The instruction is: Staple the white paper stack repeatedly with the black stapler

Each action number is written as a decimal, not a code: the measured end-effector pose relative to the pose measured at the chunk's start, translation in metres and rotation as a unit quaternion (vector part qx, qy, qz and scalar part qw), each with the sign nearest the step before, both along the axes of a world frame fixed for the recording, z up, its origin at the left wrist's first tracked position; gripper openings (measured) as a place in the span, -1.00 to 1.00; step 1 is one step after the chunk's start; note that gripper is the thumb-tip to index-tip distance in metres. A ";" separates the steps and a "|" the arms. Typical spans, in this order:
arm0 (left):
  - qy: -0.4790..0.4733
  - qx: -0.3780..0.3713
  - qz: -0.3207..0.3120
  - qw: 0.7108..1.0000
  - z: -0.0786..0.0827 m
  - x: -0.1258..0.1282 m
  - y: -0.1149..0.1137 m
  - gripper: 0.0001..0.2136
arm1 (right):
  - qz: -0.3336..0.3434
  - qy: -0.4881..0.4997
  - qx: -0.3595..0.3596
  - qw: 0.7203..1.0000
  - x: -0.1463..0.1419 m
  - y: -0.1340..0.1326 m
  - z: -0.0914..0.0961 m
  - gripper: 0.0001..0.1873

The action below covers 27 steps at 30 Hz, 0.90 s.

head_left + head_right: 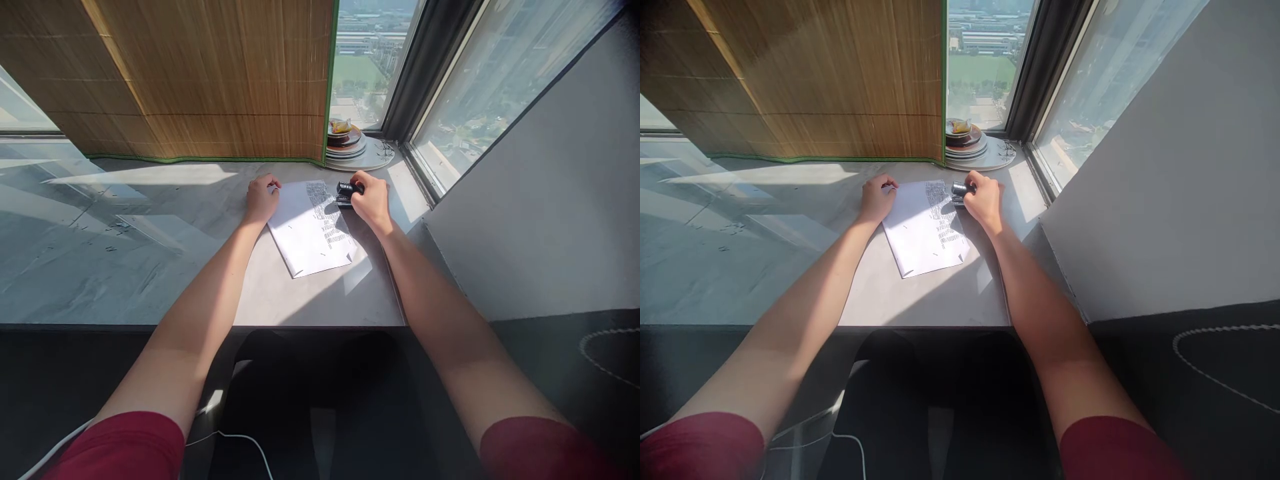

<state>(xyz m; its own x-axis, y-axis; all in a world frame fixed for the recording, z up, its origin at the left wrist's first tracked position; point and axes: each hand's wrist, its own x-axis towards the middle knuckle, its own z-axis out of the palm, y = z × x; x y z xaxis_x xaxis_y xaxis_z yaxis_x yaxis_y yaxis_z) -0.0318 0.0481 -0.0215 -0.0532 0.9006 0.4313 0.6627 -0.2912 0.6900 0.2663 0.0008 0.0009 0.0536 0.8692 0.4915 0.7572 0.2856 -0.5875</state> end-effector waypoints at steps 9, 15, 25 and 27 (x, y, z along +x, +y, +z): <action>0.100 0.028 -0.067 0.992 0.012 0.015 -0.014 -0.83 | 0.060 0.008 -0.052 0.997 0.006 -0.009 0.016 -0.86; 0.219 -0.068 -0.316 0.920 0.014 0.035 -0.034 -0.63 | 0.075 -0.046 -0.091 0.992 0.004 -0.010 0.019 -0.52; 0.239 -0.091 -0.380 0.889 0.016 0.039 -0.040 -0.48 | 0.141 -0.158 -0.229 0.950 -0.007 -0.036 0.041 -0.46; 0.223 -0.091 -0.416 0.877 0.016 0.041 -0.042 -0.48 | 0.154 -0.158 -0.265 0.939 -0.014 -0.043 0.045 -0.48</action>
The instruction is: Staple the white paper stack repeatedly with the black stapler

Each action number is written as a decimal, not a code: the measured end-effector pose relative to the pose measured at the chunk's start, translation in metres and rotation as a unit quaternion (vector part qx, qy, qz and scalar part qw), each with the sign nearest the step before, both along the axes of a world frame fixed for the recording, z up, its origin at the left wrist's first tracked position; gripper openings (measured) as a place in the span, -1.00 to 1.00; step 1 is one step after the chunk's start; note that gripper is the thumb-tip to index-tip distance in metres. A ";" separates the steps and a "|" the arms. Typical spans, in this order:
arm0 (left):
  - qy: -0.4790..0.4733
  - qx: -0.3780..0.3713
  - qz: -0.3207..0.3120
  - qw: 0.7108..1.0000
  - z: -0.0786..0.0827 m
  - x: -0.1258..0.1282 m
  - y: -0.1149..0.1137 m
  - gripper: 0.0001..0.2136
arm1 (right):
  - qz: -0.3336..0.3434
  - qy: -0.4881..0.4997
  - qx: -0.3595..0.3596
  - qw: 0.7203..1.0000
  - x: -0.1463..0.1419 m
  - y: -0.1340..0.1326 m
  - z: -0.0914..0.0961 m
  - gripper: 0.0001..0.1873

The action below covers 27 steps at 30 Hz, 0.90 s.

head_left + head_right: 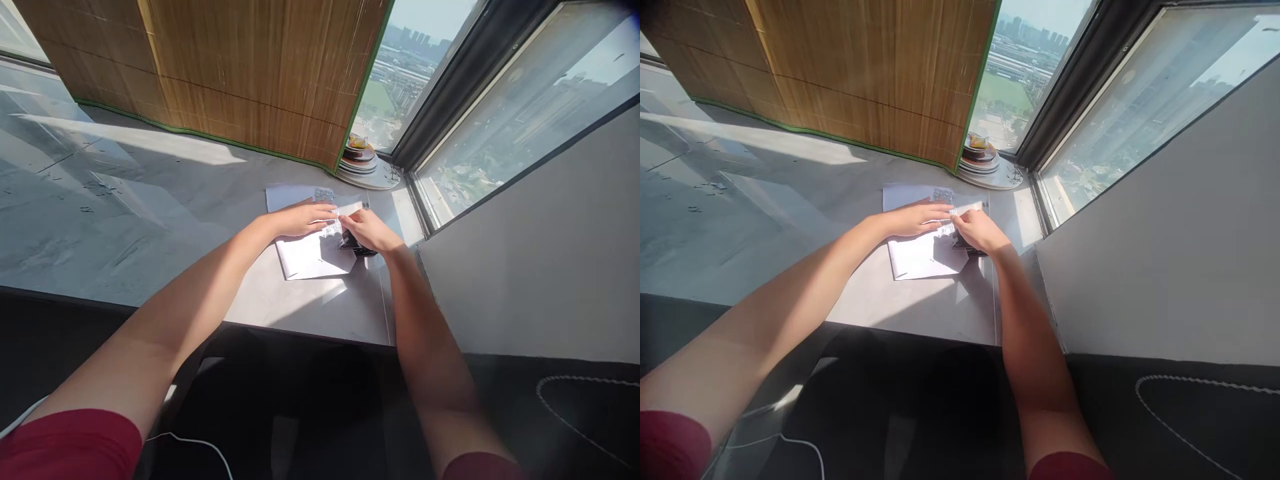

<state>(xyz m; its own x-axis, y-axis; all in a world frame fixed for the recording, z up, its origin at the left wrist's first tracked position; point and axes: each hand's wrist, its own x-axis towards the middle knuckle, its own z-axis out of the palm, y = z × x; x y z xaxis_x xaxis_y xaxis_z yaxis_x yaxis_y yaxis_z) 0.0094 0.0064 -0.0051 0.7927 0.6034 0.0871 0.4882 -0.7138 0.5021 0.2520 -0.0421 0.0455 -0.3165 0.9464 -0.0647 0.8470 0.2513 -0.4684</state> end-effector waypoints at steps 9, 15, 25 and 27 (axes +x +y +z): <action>0.027 -0.015 -0.022 0.999 -0.008 0.002 0.005 -0.45 | -0.006 -0.050 0.009 0.999 -0.020 -0.012 -0.007 -0.54; 0.016 -0.022 -0.022 0.999 -0.008 0.002 0.004 -0.44 | -0.029 -0.062 0.033 0.997 -0.024 -0.013 -0.012 -0.60; 0.014 -0.017 -0.018 1.000 -0.003 0.002 0.000 -0.44 | -0.049 -0.054 0.029 0.997 -0.028 -0.014 -0.018 -0.70; 0.012 -0.017 -0.018 1.000 -0.003 0.003 0.001 -0.44 | -0.057 -0.068 0.032 0.996 -0.028 -0.013 -0.022 -0.68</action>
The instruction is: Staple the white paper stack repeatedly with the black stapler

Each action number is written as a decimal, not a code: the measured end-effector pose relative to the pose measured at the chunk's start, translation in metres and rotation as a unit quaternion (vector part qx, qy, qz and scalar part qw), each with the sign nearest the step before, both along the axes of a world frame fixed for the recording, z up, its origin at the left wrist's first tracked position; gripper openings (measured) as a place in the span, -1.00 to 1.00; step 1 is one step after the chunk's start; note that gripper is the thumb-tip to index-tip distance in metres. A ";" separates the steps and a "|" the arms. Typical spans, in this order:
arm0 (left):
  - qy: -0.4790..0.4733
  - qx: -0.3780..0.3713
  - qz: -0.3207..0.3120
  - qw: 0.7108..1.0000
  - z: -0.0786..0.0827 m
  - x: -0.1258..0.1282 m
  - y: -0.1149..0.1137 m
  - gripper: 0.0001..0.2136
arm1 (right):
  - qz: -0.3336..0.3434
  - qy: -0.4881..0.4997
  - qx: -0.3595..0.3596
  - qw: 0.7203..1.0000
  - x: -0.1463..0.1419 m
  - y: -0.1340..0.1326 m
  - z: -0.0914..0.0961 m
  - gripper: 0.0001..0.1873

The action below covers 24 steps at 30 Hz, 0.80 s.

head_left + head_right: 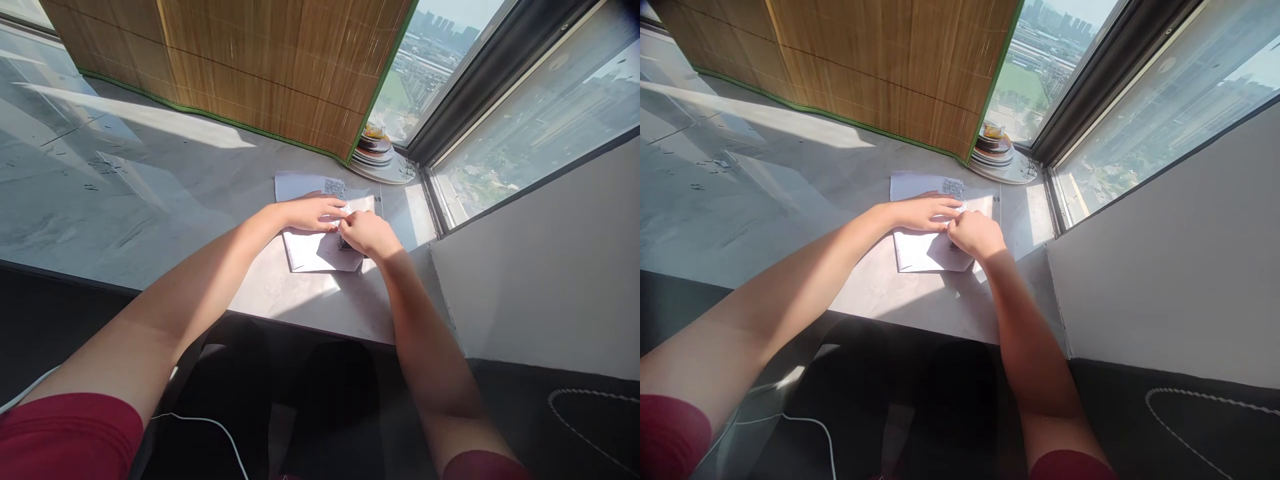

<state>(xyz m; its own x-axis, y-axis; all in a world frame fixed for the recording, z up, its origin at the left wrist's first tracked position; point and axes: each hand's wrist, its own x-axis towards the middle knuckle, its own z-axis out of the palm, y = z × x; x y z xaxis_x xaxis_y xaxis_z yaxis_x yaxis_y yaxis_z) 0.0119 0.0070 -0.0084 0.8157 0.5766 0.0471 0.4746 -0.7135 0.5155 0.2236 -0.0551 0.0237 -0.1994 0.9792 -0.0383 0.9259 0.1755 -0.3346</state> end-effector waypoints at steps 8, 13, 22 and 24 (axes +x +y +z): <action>-0.005 0.004 0.005 1.000 -0.001 0.000 0.001 -0.46 | 0.040 -0.065 0.010 0.997 -0.016 -0.014 -0.003 -0.66; -0.003 0.005 0.002 1.000 0.001 -0.001 0.001 -0.47 | 0.030 -0.051 0.000 0.998 -0.020 -0.018 0.011 -0.64; 0.002 0.015 -0.008 1.000 0.005 -0.007 -0.001 -0.43 | 0.293 0.186 -0.157 0.925 0.060 0.021 0.028 -0.35; 0.000 0.019 -0.007 1.000 0.004 -0.007 0.000 -0.41 | 0.320 0.191 -0.179 0.911 0.076 0.027 0.028 -0.32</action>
<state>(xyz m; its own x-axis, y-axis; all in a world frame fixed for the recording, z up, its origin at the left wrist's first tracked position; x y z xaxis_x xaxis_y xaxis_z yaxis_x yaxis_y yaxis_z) 0.0045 0.0068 -0.0046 0.8237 0.5630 0.0679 0.4649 -0.7390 0.4876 0.2995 -0.0286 0.0516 -0.7902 0.5965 -0.1404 0.4767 0.4544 -0.7525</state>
